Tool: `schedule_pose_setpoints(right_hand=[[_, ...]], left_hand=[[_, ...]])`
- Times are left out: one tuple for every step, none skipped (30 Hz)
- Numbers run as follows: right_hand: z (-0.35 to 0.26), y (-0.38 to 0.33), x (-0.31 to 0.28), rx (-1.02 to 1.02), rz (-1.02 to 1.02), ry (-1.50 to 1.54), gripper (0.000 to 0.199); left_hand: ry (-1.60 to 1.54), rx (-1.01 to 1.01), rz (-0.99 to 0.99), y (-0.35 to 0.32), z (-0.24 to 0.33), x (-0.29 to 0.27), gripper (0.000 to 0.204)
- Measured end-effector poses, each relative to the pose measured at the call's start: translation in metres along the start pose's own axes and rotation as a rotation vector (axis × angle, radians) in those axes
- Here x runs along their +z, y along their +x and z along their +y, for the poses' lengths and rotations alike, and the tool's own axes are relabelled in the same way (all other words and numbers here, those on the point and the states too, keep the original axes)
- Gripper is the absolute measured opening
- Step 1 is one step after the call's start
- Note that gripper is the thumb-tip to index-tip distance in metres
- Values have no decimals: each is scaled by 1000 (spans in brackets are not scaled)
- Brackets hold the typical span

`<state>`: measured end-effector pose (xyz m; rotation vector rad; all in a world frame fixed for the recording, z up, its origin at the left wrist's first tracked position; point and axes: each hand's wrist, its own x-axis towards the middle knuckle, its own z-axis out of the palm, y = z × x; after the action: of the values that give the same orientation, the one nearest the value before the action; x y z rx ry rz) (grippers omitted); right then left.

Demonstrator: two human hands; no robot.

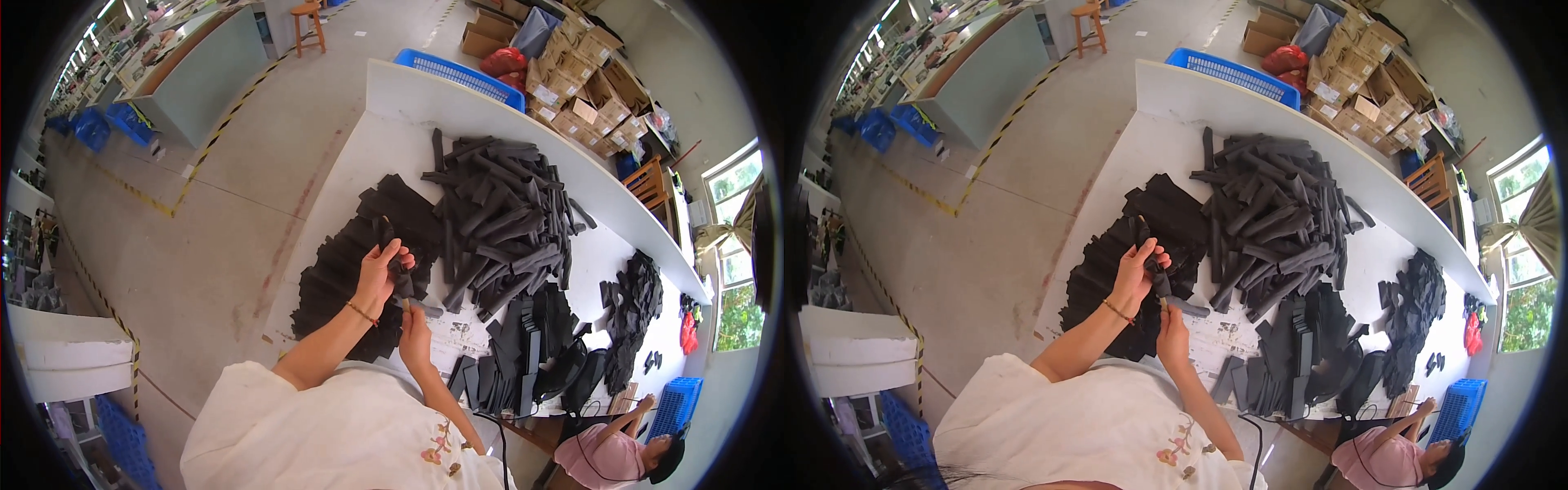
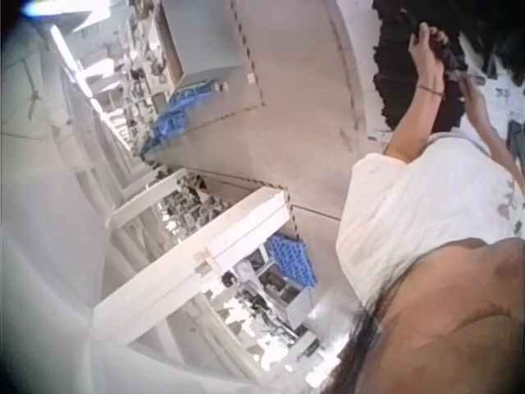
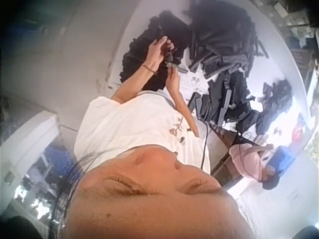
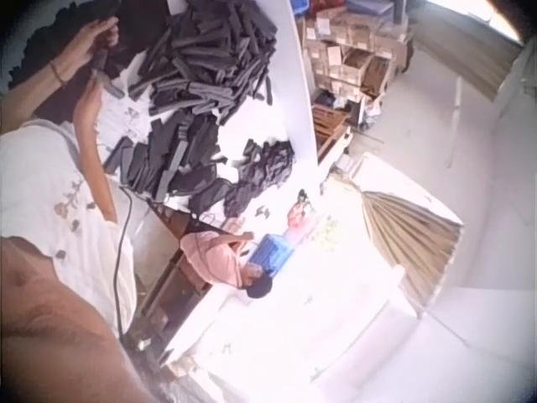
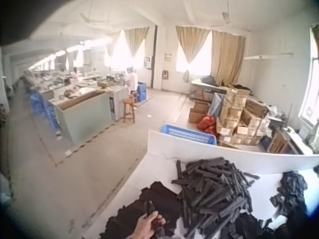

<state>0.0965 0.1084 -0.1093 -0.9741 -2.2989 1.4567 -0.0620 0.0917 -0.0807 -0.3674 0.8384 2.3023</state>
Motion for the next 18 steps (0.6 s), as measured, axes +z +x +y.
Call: schedule_pose_setpoints(right_hand=[[4, -4, -2, 4, 2, -2, 15], [8, -8, -5, -19, -59, 5, 15], [11, -13, -7, -41, -121, 12, 15], [15, -21, -10, -38, -118, 11, 15], [16, -31, -13, -53, -125, -31, 14], [18, -40, -17, -67, -133, -73, 14], [20, -47, -23, -60, -132, -73, 14], [19, -55, -31, -49, -183, -80, 14], [14, -63, -40, -32, -229, -84, 13], [7, -71, -52, 42, -255, -135, 14], [4, -75, -60, 53, -254, -136, 14], [2, -78, -67, 67, -235, -124, 14], [2, -80, -70, 78, -216, -112, 15], [1, -74, -73, 92, -179, -47, 16], [4, -72, -74, 97, -177, -50, 16], [9, -70, -74, 157, -170, 55, 17], [11, -65, -72, 210, -162, 165, 17], [1, -61, -71, 237, -175, 235, 17]], left_hand=[[-1, -5, 0, 2, 0, -2, 13], [43, 12, 11, 4, 2, -4, 14], [88, 27, 22, 7, 4, -5, 15], [149, 54, 75, 11, 4, -5, 17], [150, 49, 77, 15, 9, -6, 17], [132, 48, 61, 19, 16, -9, 17], [114, 46, 44, 22, 20, -11, 18], [116, 38, 65, 23, 16, -16, 18], [118, 29, 74, 21, 12, -16, 18], [123, -21, 75, 18, 7, -15, 19], [125, -72, 73, 16, 1, -15, 20], [228, -129, 9, 13, 0, -19, 25], [227, -137, 12, 15, -3, -18, 25], [198, -42, -2, 19, -4, -9, 33], [167, 56, -17, 19, -6, -4, 42], [99, 10, -18, 15, -6, -7, 56], [101, 13, -22, 8, -11, -12, 56], [110, -130, -129, -4, -18, -21, 57]])
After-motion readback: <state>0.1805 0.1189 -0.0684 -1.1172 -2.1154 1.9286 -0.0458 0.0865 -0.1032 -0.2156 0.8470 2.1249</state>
